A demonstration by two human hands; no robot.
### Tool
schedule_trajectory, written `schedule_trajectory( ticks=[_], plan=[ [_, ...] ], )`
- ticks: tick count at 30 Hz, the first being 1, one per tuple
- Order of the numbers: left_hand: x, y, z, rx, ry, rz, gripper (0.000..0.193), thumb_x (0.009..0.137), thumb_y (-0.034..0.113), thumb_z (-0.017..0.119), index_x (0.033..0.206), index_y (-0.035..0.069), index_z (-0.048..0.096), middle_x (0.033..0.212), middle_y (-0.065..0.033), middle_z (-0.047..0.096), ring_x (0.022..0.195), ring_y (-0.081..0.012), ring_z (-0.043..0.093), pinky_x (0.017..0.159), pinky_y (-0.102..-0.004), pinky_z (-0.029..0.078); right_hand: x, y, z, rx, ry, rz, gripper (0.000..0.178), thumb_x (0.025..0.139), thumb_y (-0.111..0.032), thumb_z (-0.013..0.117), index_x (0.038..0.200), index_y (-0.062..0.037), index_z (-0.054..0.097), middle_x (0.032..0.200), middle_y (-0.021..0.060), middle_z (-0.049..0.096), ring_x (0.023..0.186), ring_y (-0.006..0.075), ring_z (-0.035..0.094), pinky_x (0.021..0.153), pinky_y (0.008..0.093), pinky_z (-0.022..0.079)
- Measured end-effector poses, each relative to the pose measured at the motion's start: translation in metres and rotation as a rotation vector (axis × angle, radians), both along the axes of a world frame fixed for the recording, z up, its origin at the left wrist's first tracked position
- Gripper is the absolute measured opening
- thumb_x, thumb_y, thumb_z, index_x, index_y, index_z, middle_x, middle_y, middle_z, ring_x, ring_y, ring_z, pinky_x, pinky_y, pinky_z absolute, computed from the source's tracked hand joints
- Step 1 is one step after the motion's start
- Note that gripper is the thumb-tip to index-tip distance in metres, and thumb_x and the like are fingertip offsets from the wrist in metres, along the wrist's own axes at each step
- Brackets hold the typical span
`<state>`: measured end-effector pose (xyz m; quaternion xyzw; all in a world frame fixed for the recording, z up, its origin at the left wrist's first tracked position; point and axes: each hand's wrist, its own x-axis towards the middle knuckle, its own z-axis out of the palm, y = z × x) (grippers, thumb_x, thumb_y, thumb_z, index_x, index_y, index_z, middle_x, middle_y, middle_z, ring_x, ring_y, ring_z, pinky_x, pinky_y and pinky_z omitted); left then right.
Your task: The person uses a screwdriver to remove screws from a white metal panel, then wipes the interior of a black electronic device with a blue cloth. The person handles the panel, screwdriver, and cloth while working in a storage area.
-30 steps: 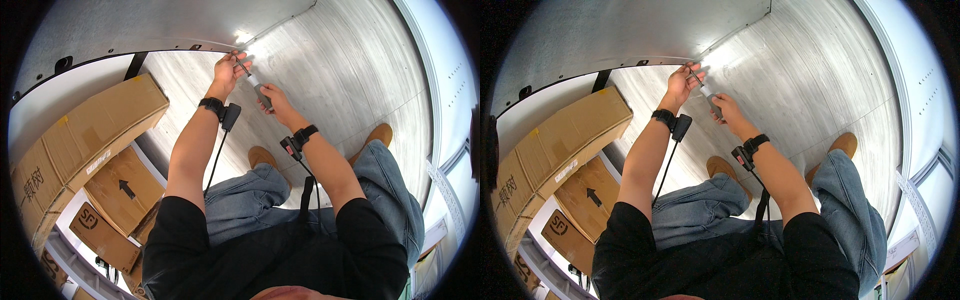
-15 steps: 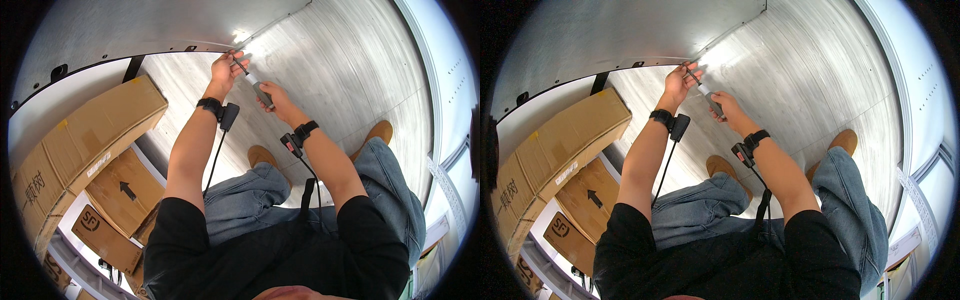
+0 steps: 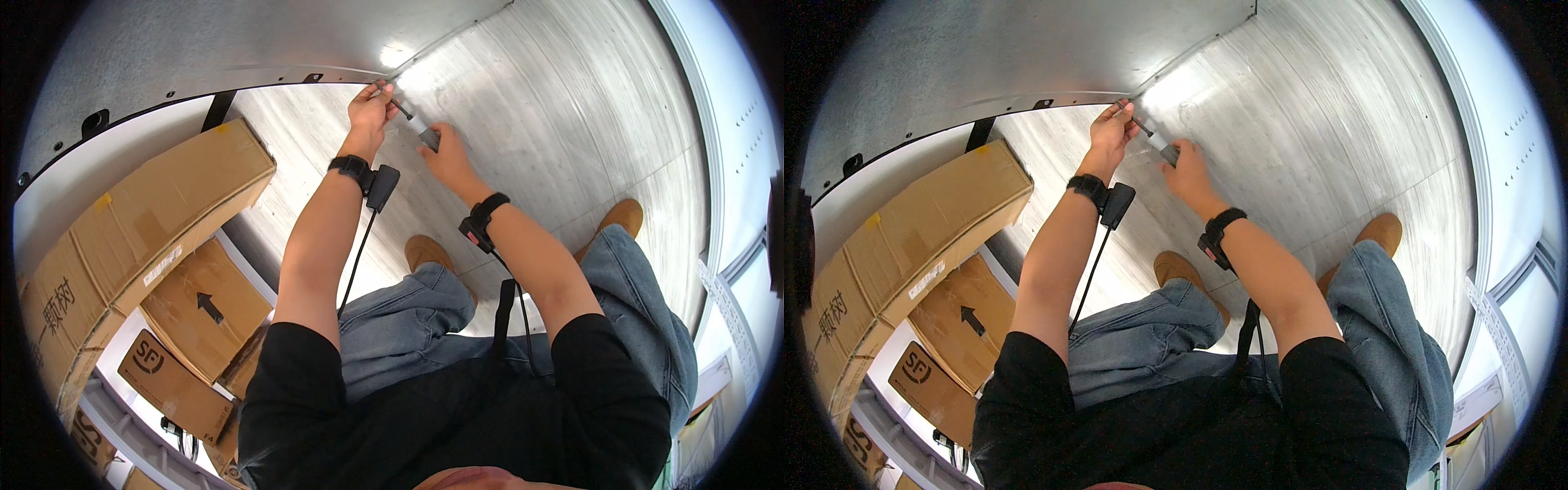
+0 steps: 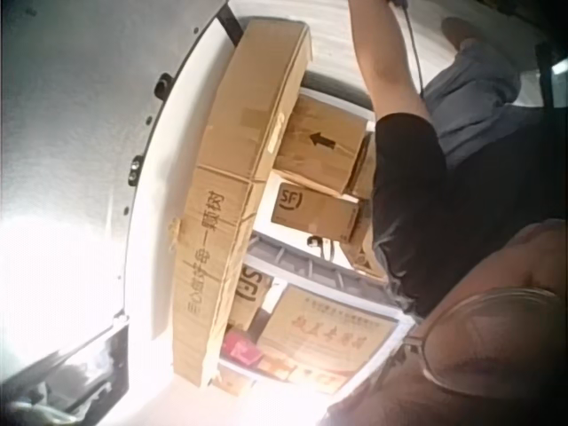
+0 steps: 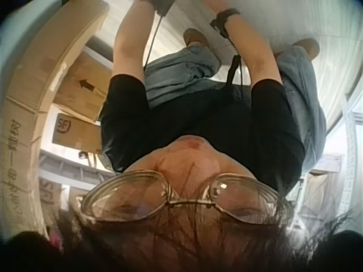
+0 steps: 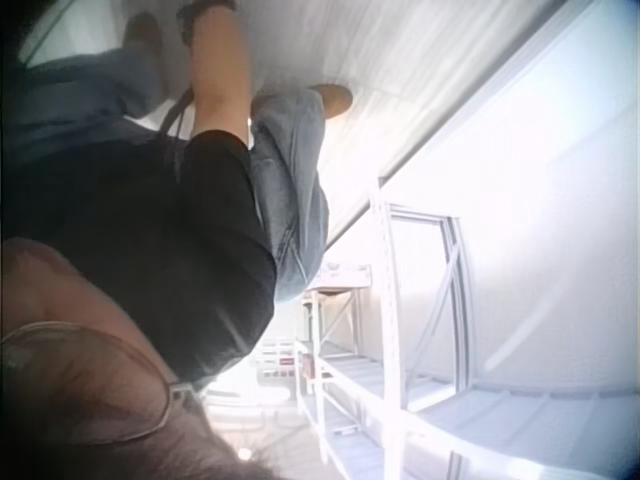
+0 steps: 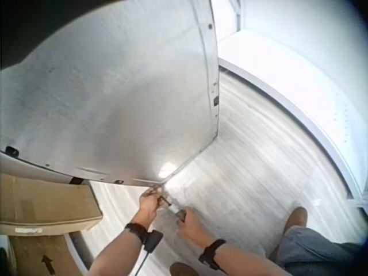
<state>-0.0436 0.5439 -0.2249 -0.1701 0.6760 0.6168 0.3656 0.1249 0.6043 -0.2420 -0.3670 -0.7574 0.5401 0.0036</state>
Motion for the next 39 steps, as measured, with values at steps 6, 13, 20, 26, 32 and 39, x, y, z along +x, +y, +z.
schedule_trajectory(
  ticks=[6, 13, 20, 26, 32, 39],
  plan=[
    [-0.005, 0.003, 0.005, -0.040, 0.024, 0.012, 0.018, 0.091, 0.005, 0.065, 0.108, 0.002, 0.061, 0.089, -0.0064, 0.066, 0.074, -0.0176, 0.068, 0.066, -0.0268, 0.059, 0.000, 0.006, 0.017, 0.208, -0.044, 0.123, 0.039, 0.077, -0.003, 0.070, 0.114, -0.0013, 0.056, 0.110, 0.0172, 0.053, 0.110, 0.0377, 0.051, 0.094, 0.0442, 0.044],
    [-0.006, 0.004, 0.011, -0.036, 0.044, -0.013, 0.017, 0.095, 0.003, 0.058, 0.112, 0.000, 0.059, 0.094, -0.0094, 0.068, 0.081, -0.0195, 0.070, 0.068, -0.0278, 0.059, -0.003, 0.012, 0.022, 0.307, -0.055, 0.201, 0.041, 0.074, 0.000, 0.066, 0.114, -0.0023, 0.056, 0.116, 0.0189, 0.055, 0.113, 0.0359, 0.051, 0.095, 0.0458, 0.044],
    [-0.004, 0.006, 0.012, 0.052, 0.011, 0.057, 0.016, 0.095, 0.005, 0.059, 0.111, 0.002, 0.060, 0.094, -0.0069, 0.067, 0.080, -0.0183, 0.068, 0.071, -0.0289, 0.058, -0.005, 0.017, 0.017, 0.304, -0.080, 0.300, 0.044, 0.074, 0.001, 0.065, 0.117, -0.0015, 0.056, 0.117, 0.0191, 0.054, 0.113, 0.0356, 0.051, 0.095, 0.0452, 0.046],
    [0.003, 0.008, 0.014, -0.107, 0.108, 0.012, 0.023, 0.089, 0.008, 0.070, 0.110, 0.002, 0.063, 0.085, -0.0038, 0.063, 0.063, -0.0127, 0.057, 0.064, -0.0265, 0.056, -0.010, 0.017, 0.023, 0.369, -0.178, 0.369, 0.044, 0.077, -0.003, 0.070, 0.118, -0.0007, 0.053, 0.114, 0.0172, 0.050, 0.110, 0.0366, 0.051, 0.090, 0.0434, 0.050],
    [-0.005, 0.012, 0.015, -0.149, 0.110, -0.022, 0.020, 0.089, 0.005, 0.068, 0.108, 0.001, 0.062, 0.088, -0.0064, 0.065, 0.068, -0.0143, 0.063, 0.062, -0.0263, 0.057, -0.002, 0.017, 0.018, 0.395, -0.119, 0.357, 0.051, 0.075, -0.012, 0.074, 0.121, -0.0065, 0.052, 0.118, 0.0143, 0.050, 0.116, 0.0338, 0.049, 0.092, 0.0421, 0.048],
    [-0.011, 0.005, 0.000, -0.066, 0.103, -0.044, 0.016, 0.092, 0.003, 0.063, 0.107, 0.000, 0.062, 0.092, -0.0076, 0.066, 0.076, -0.0167, 0.067, 0.067, -0.0268, 0.057, 0.004, 0.024, 0.024, 0.324, -0.051, 0.395, 0.050, 0.075, -0.012, 0.073, 0.121, -0.0083, 0.053, 0.116, 0.0126, 0.053, 0.116, 0.0323, 0.050, 0.094, 0.0421, 0.047]
  ],
)
